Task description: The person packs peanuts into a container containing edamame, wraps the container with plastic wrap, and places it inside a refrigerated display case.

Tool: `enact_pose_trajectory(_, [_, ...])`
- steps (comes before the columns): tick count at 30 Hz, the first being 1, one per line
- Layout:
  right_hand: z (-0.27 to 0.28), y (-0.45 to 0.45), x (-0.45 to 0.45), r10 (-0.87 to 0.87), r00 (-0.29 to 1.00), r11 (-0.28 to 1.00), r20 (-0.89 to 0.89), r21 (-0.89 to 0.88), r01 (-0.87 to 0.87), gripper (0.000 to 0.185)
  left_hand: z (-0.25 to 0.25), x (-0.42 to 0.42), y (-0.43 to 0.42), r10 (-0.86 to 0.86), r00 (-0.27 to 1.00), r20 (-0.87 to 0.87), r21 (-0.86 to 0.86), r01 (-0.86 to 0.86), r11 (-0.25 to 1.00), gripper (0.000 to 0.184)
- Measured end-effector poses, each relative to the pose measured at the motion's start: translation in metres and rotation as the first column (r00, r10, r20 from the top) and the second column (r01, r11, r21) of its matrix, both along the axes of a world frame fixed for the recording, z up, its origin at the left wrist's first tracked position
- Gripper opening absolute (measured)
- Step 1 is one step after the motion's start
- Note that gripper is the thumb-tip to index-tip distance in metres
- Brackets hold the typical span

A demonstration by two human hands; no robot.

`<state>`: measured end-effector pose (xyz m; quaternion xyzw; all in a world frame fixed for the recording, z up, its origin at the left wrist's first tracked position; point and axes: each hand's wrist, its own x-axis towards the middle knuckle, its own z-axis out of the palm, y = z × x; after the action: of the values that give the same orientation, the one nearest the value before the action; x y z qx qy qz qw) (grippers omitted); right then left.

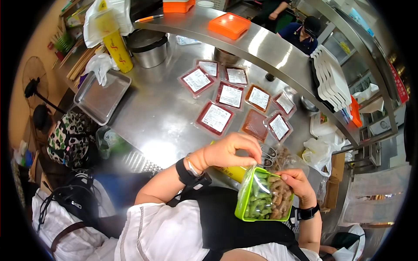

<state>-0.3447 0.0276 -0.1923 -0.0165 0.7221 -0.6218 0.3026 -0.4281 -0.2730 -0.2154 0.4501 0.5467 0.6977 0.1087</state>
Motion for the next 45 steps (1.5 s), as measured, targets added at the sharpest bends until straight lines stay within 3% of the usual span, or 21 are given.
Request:
enact_pose_trajectory(4, [0.008, -0.006, -0.001, 0.05, 0.999, 0.998, -0.004, 0.038, -0.049, 0.026, -0.011, 0.013, 0.03, -0.22, 0.94, 0.262, 0.206, 0.169, 0.964, 0.005])
enact_pose_trajectory(8, [0.004, -0.009, 0.001, 0.068, 0.997, 0.997, -0.025, 0.03, -0.068, 0.025, -0.02, 0.017, 0.052, -0.35, 0.867, 0.355, 0.206, 0.293, 0.934, 0.006])
enact_pose_trajectory(13, [-0.003, -0.002, 0.007, 0.027, 1.0, 0.999, -0.006, 0.029, -0.026, 0.023, -0.01, 0.01, 0.063, -0.478, 0.804, 0.354, 0.153, 0.454, 0.878, 0.018])
enact_pose_trajectory(15, [-0.015, 0.004, 0.009, 0.025, 1.0, 0.999, 0.008, 0.029, -0.025, 0.021, -0.009, 0.012, 0.076, -0.473, 0.786, 0.399, 0.172, 0.443, 0.88, 0.017])
enact_pose_trajectory(18, [-0.013, -0.018, 0.013, -0.148, 0.987, 0.988, -0.069, -0.055, 0.144, 0.022, -0.024, 0.014, 0.106, -0.447, 0.809, 0.381, 0.241, 0.38, 0.893, 0.018])
enact_pose_trajectory(19, [-0.006, -0.014, 0.01, -0.029, 0.998, 0.999, -0.056, 0.015, 0.03, 0.024, -0.029, 0.01, 0.11, -0.261, 0.914, 0.311, 0.099, 0.242, 0.965, 0.019])
enact_pose_trajectory(21, [-0.005, -0.009, 0.013, -0.136, 0.99, 0.991, -0.026, -0.007, 0.136, 0.026, -0.035, -0.002, 0.109, 0.111, 0.991, 0.081, -0.142, -0.099, 0.985, 0.02])
enact_pose_trajectory(23, [-0.009, 0.0, 0.026, -0.29, 0.956, 0.957, -0.039, -0.042, 0.288, 0.028, -0.038, -0.012, 0.086, 0.094, 0.803, 0.589, -0.24, 0.063, 0.969, 0.02])
enact_pose_trajectory(25, [-0.012, 0.018, 0.038, -0.392, 0.918, 0.919, -0.053, -0.051, 0.39, 0.028, -0.067, -0.015, 0.051, 0.36, 0.87, 0.336, -0.259, -0.282, 0.924, 0.022])
enact_pose_trajectory(27, [-0.016, 0.042, 0.065, -0.517, 0.851, 0.855, -0.094, -0.008, 0.519, 0.028, -0.109, -0.031, -0.007, 0.646, 0.759, -0.086, -0.46, -0.605, 0.65, 0.02])
enact_pose_trajectory(28, [-0.017, 0.046, 0.089, -0.605, 0.795, 0.796, -0.048, -0.043, 0.603, 0.029, -0.116, -0.03, -0.036, 0.743, 0.665, 0.074, -0.544, -0.598, 0.589, 0.023])
enact_pose_trajectory(30, [-0.024, 0.045, 0.116, -0.729, 0.684, 0.675, 0.027, -0.14, 0.725, 0.029, -0.143, -0.017, -0.087, 0.764, 0.642, -0.059, -0.586, -0.642, 0.495, 0.034])
enact_pose_trajectory(31, [-0.037, 0.052, 0.133, -0.77, 0.636, 0.626, 0.05, -0.134, 0.768, 0.029, -0.144, -0.008, -0.091, 0.698, 0.716, 0.006, -0.694, -0.5, 0.518, 0.042])
enact_pose_trajectory(33, [-0.054, 0.048, 0.163, -0.838, 0.546, 0.544, -0.005, -0.087, 0.834, 0.029, -0.15, 0.008, -0.075, 0.658, 0.698, 0.282, -0.779, -0.234, 0.582, 0.05])
enact_pose_trajectory(34, [-0.058, 0.04, 0.169, -0.864, 0.503, 0.504, -0.041, -0.066, 0.861, 0.029, -0.153, 0.018, -0.059, 0.551, 0.669, 0.5, -0.578, -0.216, 0.787, 0.043])
enact_pose_trajectory(35, [-0.063, 0.036, 0.173, -0.86, 0.511, 0.508, 0.002, -0.098, 0.856, 0.029, -0.157, 0.023, -0.043, 0.558, 0.645, 0.523, -0.536, -0.261, 0.803, 0.036])
enact_pose_trajectory(36, [-0.069, 0.034, 0.175, -0.85, 0.525, 0.516, 0.047, -0.13, 0.847, 0.03, -0.152, 0.021, -0.035, 0.632, 0.682, 0.369, -0.635, -0.312, 0.707, 0.033])
enact_pose_trajectory(37, [-0.076, 0.031, 0.176, -0.855, 0.512, 0.495, 0.082, -0.163, 0.853, 0.031, -0.165, 0.016, -0.031, 0.604, 0.635, 0.48, -0.58, -0.287, 0.763, 0.032])
enact_pose_trajectory(40, [-0.088, 0.031, 0.177, -0.875, 0.463, 0.425, 0.14, -0.233, 0.874, 0.033, -0.105, 0.008, -0.028, 0.439, 0.637, 0.634, -0.334, -0.286, 0.898, 0.03])
enact_pose_trajectory(42, [-0.091, 0.033, 0.179, -0.877, 0.456, 0.407, 0.151, -0.271, 0.872, 0.034, -0.063, -0.017, -0.065, 0.573, 0.791, 0.212, -0.535, -0.396, 0.746, 0.028])
enact_pose_trajectory(45, [-0.091, 0.03, 0.176, -0.883, 0.438, 0.385, 0.171, -0.27, 0.882, 0.035, 0.062, -0.044, -0.123, 0.656, 0.749, 0.093, -0.434, -0.563, 0.704, 0.022])
